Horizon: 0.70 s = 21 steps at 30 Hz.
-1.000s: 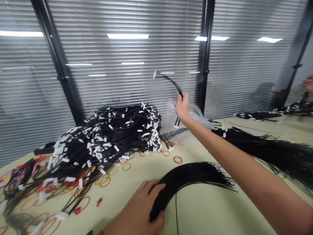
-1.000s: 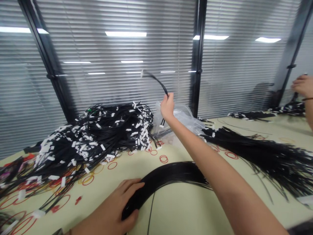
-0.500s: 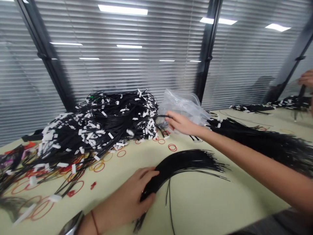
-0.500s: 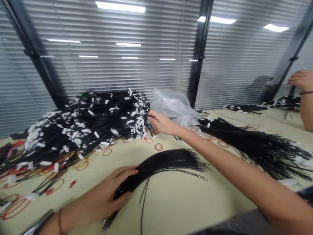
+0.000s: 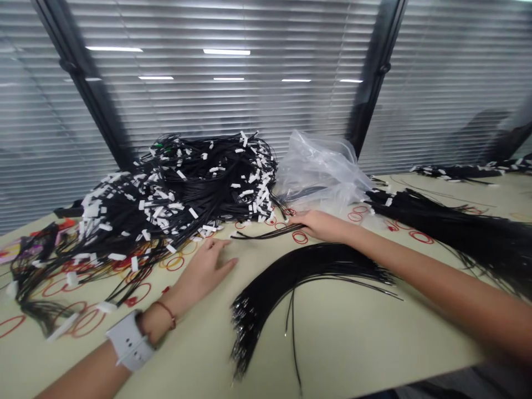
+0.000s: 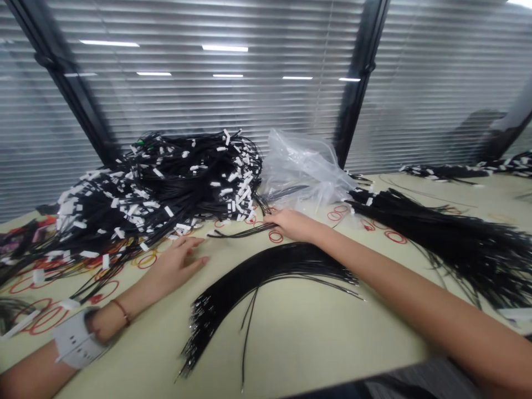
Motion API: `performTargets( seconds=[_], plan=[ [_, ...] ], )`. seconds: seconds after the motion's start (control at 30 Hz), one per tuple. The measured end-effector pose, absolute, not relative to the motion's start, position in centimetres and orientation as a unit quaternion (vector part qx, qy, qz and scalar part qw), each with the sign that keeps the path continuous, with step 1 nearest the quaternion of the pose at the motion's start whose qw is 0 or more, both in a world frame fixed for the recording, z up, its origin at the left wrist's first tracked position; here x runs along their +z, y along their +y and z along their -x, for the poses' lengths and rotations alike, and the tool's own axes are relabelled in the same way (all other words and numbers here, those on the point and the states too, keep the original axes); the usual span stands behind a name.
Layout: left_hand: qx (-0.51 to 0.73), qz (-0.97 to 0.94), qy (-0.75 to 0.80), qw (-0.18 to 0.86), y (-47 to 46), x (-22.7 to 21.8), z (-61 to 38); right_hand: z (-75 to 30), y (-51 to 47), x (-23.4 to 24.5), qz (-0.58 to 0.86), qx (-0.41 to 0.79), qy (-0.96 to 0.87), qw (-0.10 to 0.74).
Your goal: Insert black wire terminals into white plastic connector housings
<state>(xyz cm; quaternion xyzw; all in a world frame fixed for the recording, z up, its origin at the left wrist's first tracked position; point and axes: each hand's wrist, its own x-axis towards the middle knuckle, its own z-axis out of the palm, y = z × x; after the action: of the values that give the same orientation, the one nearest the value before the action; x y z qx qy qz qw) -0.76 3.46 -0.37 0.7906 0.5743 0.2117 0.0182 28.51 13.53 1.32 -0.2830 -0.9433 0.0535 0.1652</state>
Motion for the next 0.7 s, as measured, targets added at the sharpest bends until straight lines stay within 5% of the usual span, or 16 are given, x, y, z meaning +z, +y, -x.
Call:
performTargets(
  seconds=[0.33, 0.7],
  plan=[
    [0.232, -0.774, 0.588, 0.037, 4.5, -1.1, 1.1, -29.0, 12.2, -0.1, 0.248, -0.047, -0.948, 0.196],
    [0.221, -0.826, 0.513, 0.082, 4.2, -0.7, 1.1, -28.2, 13.2, 0.3, 0.337, -0.163, -0.919, 0.126]
  ],
)
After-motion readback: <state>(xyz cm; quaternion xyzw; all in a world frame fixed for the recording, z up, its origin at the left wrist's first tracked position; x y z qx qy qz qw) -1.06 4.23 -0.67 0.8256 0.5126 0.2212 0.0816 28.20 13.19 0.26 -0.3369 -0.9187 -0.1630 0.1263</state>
